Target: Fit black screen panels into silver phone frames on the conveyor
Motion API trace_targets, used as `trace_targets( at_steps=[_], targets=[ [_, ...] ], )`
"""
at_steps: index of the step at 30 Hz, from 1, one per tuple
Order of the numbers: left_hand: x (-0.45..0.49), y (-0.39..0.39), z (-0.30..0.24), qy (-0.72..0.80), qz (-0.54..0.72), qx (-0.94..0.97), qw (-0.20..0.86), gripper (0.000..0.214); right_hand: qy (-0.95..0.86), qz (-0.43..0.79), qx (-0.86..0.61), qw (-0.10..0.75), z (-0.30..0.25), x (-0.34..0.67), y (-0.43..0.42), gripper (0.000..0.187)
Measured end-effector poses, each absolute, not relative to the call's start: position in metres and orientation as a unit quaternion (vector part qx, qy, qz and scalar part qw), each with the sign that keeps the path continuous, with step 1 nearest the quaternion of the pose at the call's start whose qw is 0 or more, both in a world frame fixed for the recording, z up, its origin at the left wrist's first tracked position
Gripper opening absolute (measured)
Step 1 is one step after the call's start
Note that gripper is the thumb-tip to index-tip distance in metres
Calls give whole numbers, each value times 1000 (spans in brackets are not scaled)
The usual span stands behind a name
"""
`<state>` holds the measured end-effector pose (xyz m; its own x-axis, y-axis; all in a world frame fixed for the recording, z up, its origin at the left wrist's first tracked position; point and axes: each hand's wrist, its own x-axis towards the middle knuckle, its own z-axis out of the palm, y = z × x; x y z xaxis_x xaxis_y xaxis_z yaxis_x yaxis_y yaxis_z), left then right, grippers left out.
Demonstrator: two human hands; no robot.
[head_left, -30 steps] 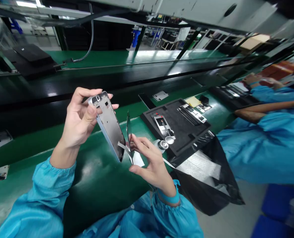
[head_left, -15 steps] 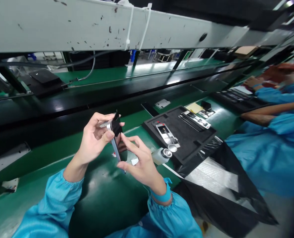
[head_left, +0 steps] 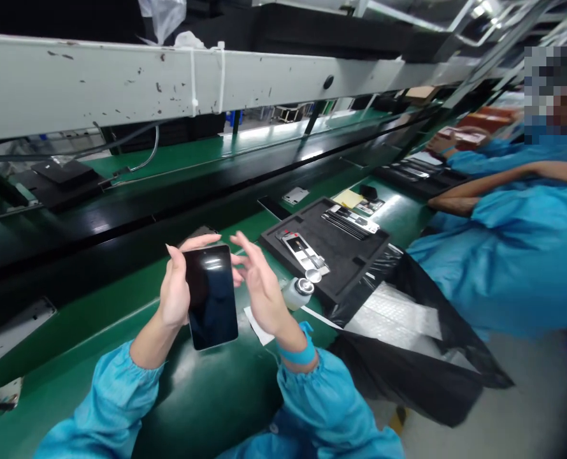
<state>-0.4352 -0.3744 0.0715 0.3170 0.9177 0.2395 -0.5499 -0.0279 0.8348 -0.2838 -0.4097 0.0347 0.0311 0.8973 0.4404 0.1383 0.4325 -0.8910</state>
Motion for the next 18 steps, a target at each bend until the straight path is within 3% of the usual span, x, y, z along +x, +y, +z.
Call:
trace_targets(
  at_steps=[4, 13, 18],
  targets=[
    [-434, -383, 69, 215, 526, 505, 649, 68, -579, 467, -417, 522, 55, -278, -402, 94],
    [-438, -409, 73, 213, 511, 543, 632, 61, -625, 436, -409, 502, 84, -270, -430, 75],
    [-432, -399, 68, 295, 572, 541, 541, 58, -596, 440, -400, 540, 68, -275, -416, 73]
  ],
)
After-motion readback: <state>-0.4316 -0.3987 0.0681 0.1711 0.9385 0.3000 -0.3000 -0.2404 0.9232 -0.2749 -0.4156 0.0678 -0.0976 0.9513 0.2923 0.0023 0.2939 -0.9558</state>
